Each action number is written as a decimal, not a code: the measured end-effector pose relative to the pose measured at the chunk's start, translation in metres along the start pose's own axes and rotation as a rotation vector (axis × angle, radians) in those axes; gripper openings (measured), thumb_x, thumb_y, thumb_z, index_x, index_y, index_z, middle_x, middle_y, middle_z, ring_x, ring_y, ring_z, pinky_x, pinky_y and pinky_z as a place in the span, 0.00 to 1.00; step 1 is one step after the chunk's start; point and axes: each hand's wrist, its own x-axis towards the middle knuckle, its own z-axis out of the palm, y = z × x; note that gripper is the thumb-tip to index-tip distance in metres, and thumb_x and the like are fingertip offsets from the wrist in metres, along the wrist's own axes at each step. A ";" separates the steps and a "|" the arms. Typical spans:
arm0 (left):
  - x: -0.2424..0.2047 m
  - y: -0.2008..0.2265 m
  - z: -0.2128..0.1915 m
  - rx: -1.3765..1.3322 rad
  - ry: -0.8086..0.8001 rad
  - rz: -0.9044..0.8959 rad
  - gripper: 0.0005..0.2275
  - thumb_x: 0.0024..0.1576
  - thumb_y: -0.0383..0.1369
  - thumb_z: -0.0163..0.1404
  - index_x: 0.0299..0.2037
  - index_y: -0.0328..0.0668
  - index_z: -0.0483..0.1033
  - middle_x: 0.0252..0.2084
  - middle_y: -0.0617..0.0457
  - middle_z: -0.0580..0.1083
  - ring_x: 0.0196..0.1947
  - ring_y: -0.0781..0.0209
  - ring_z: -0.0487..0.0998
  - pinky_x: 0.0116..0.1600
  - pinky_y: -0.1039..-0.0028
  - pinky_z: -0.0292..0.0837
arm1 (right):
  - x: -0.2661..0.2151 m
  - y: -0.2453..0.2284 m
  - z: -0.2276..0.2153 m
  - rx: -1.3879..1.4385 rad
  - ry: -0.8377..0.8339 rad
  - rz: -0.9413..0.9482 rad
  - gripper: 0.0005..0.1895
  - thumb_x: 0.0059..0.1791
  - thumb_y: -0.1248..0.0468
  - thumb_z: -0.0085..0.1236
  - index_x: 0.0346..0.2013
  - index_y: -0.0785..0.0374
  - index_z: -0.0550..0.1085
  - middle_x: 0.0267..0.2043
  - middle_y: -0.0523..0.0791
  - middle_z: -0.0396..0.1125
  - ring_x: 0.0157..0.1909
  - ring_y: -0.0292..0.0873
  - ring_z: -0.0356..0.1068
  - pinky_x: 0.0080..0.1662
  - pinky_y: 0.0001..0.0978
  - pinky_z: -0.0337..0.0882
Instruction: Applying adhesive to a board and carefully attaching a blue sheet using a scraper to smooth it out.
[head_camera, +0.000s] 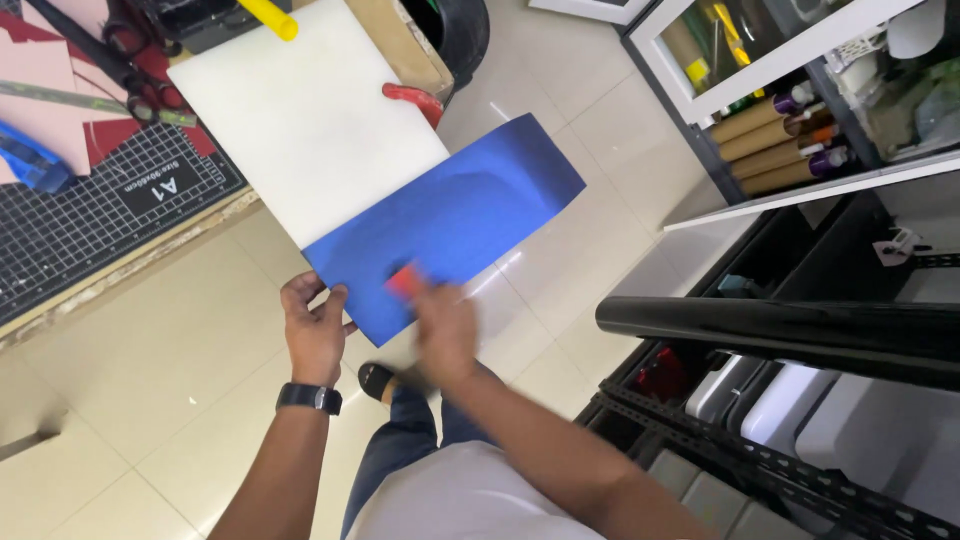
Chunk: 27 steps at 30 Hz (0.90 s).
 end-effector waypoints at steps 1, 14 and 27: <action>0.002 -0.001 -0.001 -0.001 0.004 -0.002 0.17 0.64 0.30 0.49 0.61 0.41 0.57 0.61 0.32 0.63 0.59 0.33 0.72 0.45 0.43 0.81 | -0.024 -0.028 0.015 -0.036 -0.034 -0.216 0.31 0.51 0.64 0.47 0.70 0.39 0.66 0.36 0.40 0.62 0.37 0.48 0.63 0.39 0.45 0.64; -0.002 -0.012 -0.004 -0.011 0.028 -0.042 0.15 0.68 0.36 0.44 0.61 0.41 0.59 0.62 0.34 0.64 0.60 0.33 0.71 0.46 0.40 0.81 | 0.042 0.005 0.067 -0.214 0.134 -0.133 0.19 0.53 0.66 0.51 0.59 0.52 0.74 0.44 0.51 0.71 0.48 0.55 0.70 0.49 0.52 0.67; -0.005 0.000 -0.004 -0.083 0.030 -0.064 0.19 0.70 0.44 0.36 0.64 0.41 0.61 0.64 0.33 0.63 0.62 0.25 0.68 0.51 0.31 0.74 | 0.052 -0.039 0.054 -0.278 0.055 -0.197 0.25 0.52 0.63 0.52 0.65 0.47 0.68 0.43 0.46 0.67 0.46 0.52 0.69 0.45 0.50 0.67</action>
